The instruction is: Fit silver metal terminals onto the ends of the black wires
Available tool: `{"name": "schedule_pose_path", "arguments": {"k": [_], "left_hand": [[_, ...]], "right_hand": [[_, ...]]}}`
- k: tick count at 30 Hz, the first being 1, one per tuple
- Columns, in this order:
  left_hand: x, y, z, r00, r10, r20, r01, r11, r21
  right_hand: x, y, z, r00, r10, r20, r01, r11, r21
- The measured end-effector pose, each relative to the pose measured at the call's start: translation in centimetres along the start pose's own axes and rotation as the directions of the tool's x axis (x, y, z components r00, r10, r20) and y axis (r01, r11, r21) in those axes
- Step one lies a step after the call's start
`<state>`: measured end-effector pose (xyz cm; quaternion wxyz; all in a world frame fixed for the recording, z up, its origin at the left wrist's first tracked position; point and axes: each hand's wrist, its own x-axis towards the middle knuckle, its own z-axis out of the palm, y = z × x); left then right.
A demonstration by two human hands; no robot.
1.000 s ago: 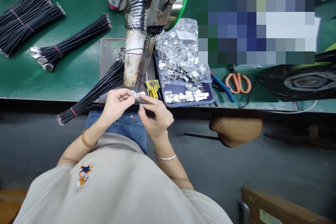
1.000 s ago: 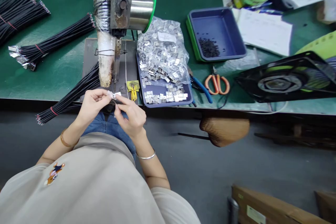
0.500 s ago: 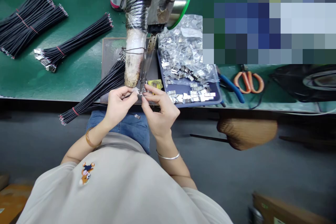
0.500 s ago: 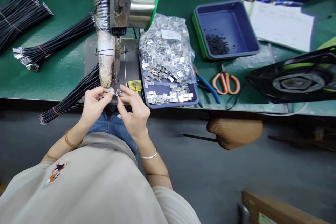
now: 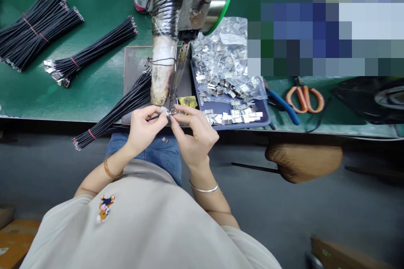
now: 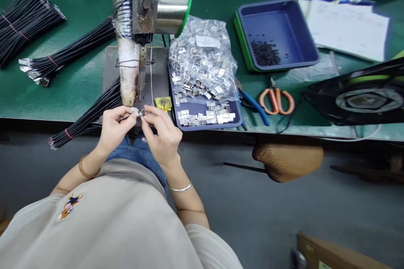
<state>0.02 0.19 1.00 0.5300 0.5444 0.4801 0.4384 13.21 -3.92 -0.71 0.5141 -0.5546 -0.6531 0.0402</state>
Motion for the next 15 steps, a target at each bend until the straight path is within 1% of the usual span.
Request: {"name": "schedule_pose_path", "arguments": {"k": [3,6,7,9,10,11,13,14,15], "left_hand": [[-0.1,0.2,0.0,1.0,0.008,0.015,-0.008,1.0,0.001],[-0.1,0.2,0.0,0.999,-0.015,0.03,0.015,1.0,0.01],[-0.1,0.1,0.0,0.999,-0.024,0.034,0.023,1.0,0.016],[-0.2,0.0,0.1,0.999,-0.035,0.041,0.034,0.999,0.024],[-0.2,-0.1,0.1,0.998,-0.037,0.042,0.036,0.999,0.027],[-0.2,-0.1,0.1,0.998,-0.039,0.04,0.038,0.999,0.03],[-0.2,-0.1,0.1,0.999,-0.039,0.034,0.038,0.999,0.035],[-0.2,-0.1,0.1,0.999,-0.035,0.029,0.034,0.999,0.036],[-0.2,-0.1,0.1,0.999,-0.033,0.028,0.032,0.999,0.036]], "right_hand": [[0.1,-0.2,-0.1,1.0,-0.028,-0.006,0.028,0.999,-0.027],[0.0,-0.1,-0.2,0.999,-0.045,-0.01,0.045,0.999,-0.012],[-0.2,0.0,-0.2,0.999,-0.035,-0.007,0.036,0.999,0.008],[-0.4,0.0,-0.5,1.0,0.023,-0.021,-0.021,0.998,0.062],[-0.5,0.0,-0.6,0.996,0.059,-0.062,-0.053,0.994,0.091],[-0.5,0.0,-0.9,0.987,0.092,-0.131,-0.076,0.99,0.12],[-0.4,-0.2,-1.4,0.945,0.133,-0.3,-0.076,0.978,0.195],[-0.4,-0.3,-1.6,0.921,0.156,-0.357,-0.073,0.969,0.234],[-0.3,-0.5,-1.9,0.908,0.186,-0.375,-0.085,0.959,0.27]]}}
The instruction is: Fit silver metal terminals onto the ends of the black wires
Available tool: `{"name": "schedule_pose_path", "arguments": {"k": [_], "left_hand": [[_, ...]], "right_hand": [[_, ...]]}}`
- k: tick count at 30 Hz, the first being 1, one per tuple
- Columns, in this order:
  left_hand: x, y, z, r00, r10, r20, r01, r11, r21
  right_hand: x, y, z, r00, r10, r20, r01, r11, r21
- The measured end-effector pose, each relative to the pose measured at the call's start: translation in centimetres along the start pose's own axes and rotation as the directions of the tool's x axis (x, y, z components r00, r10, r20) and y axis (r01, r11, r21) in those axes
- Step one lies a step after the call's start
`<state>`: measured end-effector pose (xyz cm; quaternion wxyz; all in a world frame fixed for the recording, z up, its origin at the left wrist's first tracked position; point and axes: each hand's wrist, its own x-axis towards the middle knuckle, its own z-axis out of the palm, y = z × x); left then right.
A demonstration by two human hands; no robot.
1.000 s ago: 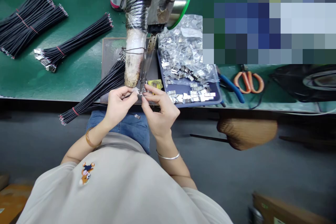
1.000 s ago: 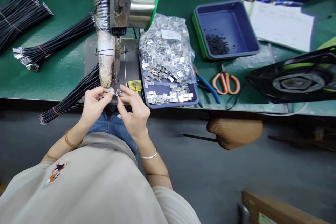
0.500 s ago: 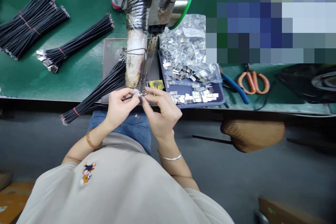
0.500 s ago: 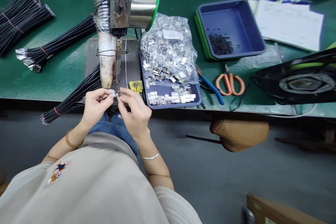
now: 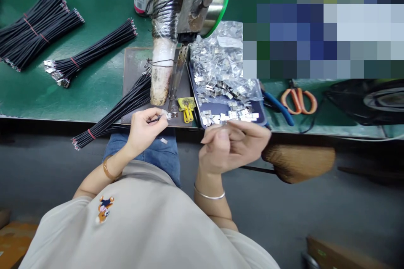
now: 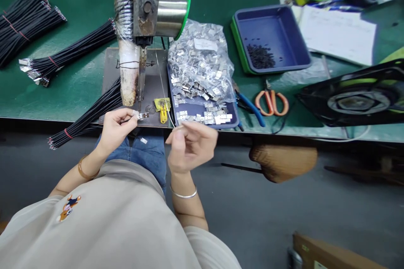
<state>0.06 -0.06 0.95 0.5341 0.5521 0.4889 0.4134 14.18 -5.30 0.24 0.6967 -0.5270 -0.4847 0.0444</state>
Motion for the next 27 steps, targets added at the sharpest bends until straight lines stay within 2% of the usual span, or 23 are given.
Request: {"name": "schedule_pose_path", "arguments": {"k": [1,4,6,10,13,19,27], "left_hand": [[0.0,0.0,0.0,1.0,0.002,-0.001,-0.002,1.0,-0.002],[0.0,0.0,0.0,1.0,0.011,-0.007,-0.011,1.0,-0.005],[0.1,-0.1,0.0,1.0,0.013,-0.012,-0.013,1.0,-0.003],[0.1,-0.2,0.1,0.999,0.029,-0.015,-0.029,0.999,0.016],[0.0,-0.2,0.1,0.998,0.047,-0.03,-0.047,0.999,0.021],[-0.1,-0.3,0.0,0.997,0.064,-0.051,-0.064,0.998,-0.012],[0.0,-0.1,0.0,0.998,0.056,0.025,-0.058,0.996,0.069]], "right_hand": [[0.0,-0.1,-0.1,0.999,0.043,0.012,-0.043,0.999,0.013],[-0.2,-0.1,-0.2,0.977,0.157,0.145,-0.151,0.987,-0.051],[-0.6,0.3,0.0,0.967,0.125,0.221,-0.101,0.988,-0.115],[-1.0,0.9,0.9,0.936,-0.027,0.351,0.1,0.976,-0.193],[-0.7,1.0,1.5,0.926,-0.082,0.368,0.158,0.97,-0.183],[-0.3,0.7,1.8,0.92,-0.109,0.378,0.187,0.966,-0.179],[-0.4,1.0,1.1,0.9,-0.145,0.411,0.238,0.954,-0.184]]}}
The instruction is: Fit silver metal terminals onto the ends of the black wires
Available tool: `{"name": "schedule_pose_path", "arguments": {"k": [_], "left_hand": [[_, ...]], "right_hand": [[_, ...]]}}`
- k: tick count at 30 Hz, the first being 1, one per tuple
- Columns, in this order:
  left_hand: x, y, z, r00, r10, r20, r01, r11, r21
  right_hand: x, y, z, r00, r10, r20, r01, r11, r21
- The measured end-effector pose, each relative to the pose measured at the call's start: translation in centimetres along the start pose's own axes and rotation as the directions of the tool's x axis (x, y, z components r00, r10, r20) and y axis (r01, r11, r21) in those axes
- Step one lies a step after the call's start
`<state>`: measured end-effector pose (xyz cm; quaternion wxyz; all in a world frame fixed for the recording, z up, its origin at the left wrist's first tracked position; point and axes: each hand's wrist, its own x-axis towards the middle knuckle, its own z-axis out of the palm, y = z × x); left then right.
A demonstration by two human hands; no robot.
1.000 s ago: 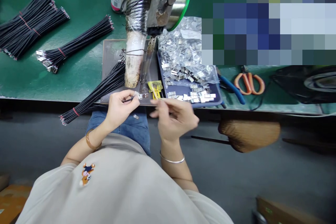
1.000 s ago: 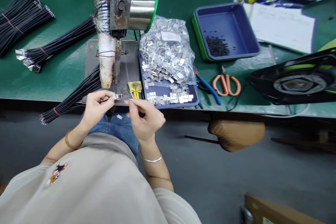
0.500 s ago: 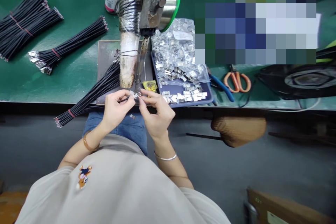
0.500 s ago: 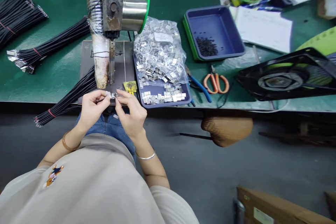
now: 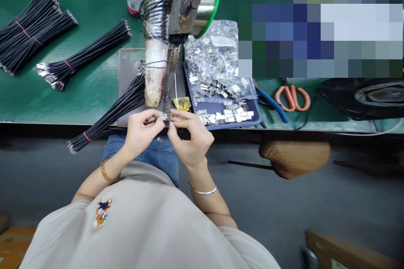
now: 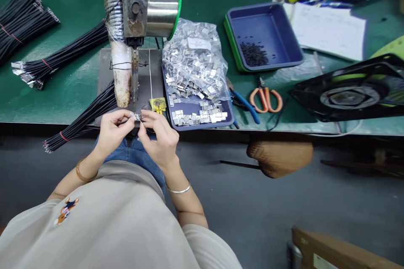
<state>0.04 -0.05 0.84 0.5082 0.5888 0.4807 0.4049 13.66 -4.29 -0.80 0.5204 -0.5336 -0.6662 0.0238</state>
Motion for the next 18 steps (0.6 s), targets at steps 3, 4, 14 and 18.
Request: {"name": "schedule_pose_path", "arguments": {"k": [3,4,14,18], "left_hand": [[-0.1,0.1,0.1,1.0,-0.022,0.005,0.022,1.0,-0.012],[-0.1,0.1,0.1,0.999,-0.032,0.007,0.032,0.999,-0.023],[0.4,0.3,-2.3,0.937,-0.078,0.341,0.137,0.979,-0.153],[-0.2,0.7,-2.7,0.946,-0.009,0.324,0.021,0.999,-0.033]], "right_hand": [[0.0,0.0,-0.1,1.0,-0.025,0.0,0.025,1.0,-0.009],[0.0,0.0,-0.1,0.999,-0.034,-0.002,0.034,0.999,-0.013],[-0.4,0.7,0.0,0.984,-0.164,0.068,0.167,0.985,-0.034],[-0.5,0.4,0.1,0.999,0.036,0.013,-0.037,0.999,0.021]]}}
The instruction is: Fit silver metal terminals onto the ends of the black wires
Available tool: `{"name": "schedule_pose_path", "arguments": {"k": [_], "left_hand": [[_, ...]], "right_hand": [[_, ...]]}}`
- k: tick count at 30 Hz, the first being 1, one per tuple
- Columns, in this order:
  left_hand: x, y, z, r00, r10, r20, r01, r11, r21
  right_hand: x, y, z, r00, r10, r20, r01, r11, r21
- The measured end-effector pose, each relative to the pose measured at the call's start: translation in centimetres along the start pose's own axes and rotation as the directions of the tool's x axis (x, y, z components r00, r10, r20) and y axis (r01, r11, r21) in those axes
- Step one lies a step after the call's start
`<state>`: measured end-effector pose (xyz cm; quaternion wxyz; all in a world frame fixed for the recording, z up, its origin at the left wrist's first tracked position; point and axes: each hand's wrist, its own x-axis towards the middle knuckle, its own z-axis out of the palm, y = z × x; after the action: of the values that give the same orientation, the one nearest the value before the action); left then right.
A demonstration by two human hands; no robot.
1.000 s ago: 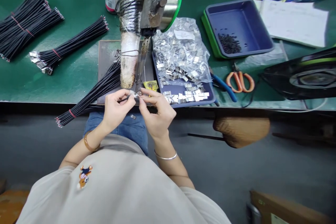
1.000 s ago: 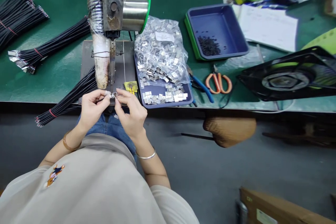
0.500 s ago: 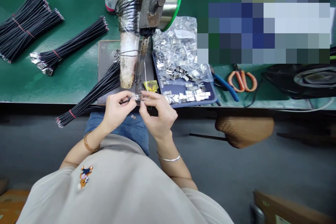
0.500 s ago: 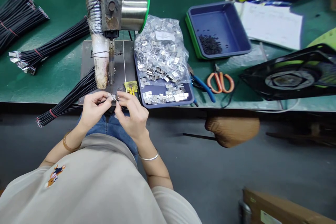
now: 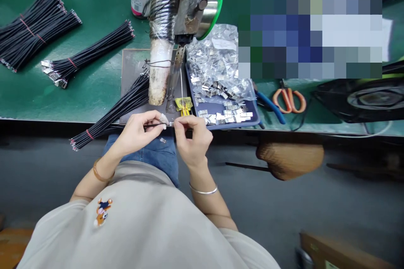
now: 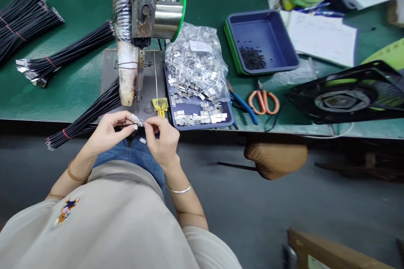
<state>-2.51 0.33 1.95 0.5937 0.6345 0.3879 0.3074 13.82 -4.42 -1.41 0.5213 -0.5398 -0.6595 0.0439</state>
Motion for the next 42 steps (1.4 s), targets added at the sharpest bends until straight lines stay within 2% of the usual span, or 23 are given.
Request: {"name": "schedule_pose_path", "arguments": {"k": [3,5,7,10,13,16,18,20,22,24,25,27,29,31,33,35,39,42], "left_hand": [[-0.4,-0.1,0.2,1.0,0.026,0.016,-0.027,0.999,0.036],[-0.4,-0.4,0.3,0.999,0.01,0.043,-0.009,0.999,-0.031],[-0.4,-0.8,0.3,0.999,-0.01,0.052,0.016,0.993,-0.12],[-0.3,-1.1,0.2,0.997,-0.041,0.059,0.052,0.977,-0.208],[-0.1,-1.1,0.0,0.996,-0.057,0.074,0.073,0.968,-0.24],[0.0,-1.0,0.0,0.995,-0.069,0.078,0.087,0.965,-0.247],[0.0,-1.0,0.0,0.993,-0.078,0.087,0.097,0.966,-0.24],[-0.1,-1.0,0.0,0.993,-0.081,0.092,0.099,0.97,-0.221],[-0.2,-1.1,0.1,0.993,-0.078,0.084,0.094,0.975,-0.202],[-0.2,-1.3,0.2,0.995,-0.078,0.059,0.088,0.977,-0.193],[-0.2,-1.4,0.3,0.996,-0.08,0.041,0.087,0.977,-0.196],[0.0,-1.6,0.4,0.996,-0.092,0.0,0.09,0.973,-0.21],[0.2,-1.7,0.6,0.993,-0.108,-0.038,0.096,0.965,-0.244],[0.4,-1.8,0.7,0.99,-0.12,-0.072,0.095,0.955,-0.282],[0.6,-1.8,0.9,0.987,-0.127,-0.1,0.09,0.946,-0.311],[0.8,-1.8,1.0,0.983,-0.131,-0.128,0.082,0.94,-0.331],[1.1,-1.8,1.4,0.974,-0.131,-0.185,0.063,0.94,-0.334],[1.2,-1.8,1.6,0.962,-0.137,-0.237,0.061,0.951,-0.303]], "right_hand": [[0.2,-0.2,0.0,0.958,0.26,0.118,-0.273,0.955,0.115],[0.2,-0.3,-0.2,0.926,0.326,0.192,-0.357,0.92,0.16],[0.1,-0.4,-0.4,0.946,0.297,0.13,-0.313,0.942,0.12],[-0.1,-0.5,-0.8,0.995,0.1,-0.001,-0.1,0.994,-0.036],[-0.1,-0.5,-0.9,0.993,-0.104,0.06,0.11,0.987,-0.117],[0.2,-0.6,-0.7,0.972,-0.184,0.145,0.206,0.966,-0.157],[0.3,-0.6,-0.6,0.969,-0.181,0.167,0.208,0.964,-0.165],[0.3,-0.7,-0.7,0.975,-0.12,0.187,0.145,0.981,-0.127],[0.3,-0.7,-1.0,0.972,0.007,0.234,0.006,0.998,-0.055],[0.3,-0.8,-1.4,0.949,0.148,0.277,-0.157,0.987,0.012],[0.3,-0.8,-1.5,0.94,0.198,0.276,-0.218,0.975,0.04],[0.3,-0.8,-1.8,0.949,0.245,0.2,-0.267,0.959,0.091],[0.1,-0.7,-1.9,0.971,0.236,0.046,-0.24,0.959,0.147],[-0.2,-0.6,-1.8,0.972,0.21,-0.107,-0.187,0.963,0.192],[-0.5,-0.4,-1.5,0.967,0.181,-0.178,-0.145,0.97,0.195],[-0.8,-0.2,-1.1,0.978,0.124,-0.166,-0.102,0.986,0.131],[-0.7,-0.1,-0.2,0.995,-0.076,-0.069,0.073,0.996,-0.046],[-0.4,-0.1,0.5,0.998,-0.049,-0.045,0.048,0.999,-0.016]]}}
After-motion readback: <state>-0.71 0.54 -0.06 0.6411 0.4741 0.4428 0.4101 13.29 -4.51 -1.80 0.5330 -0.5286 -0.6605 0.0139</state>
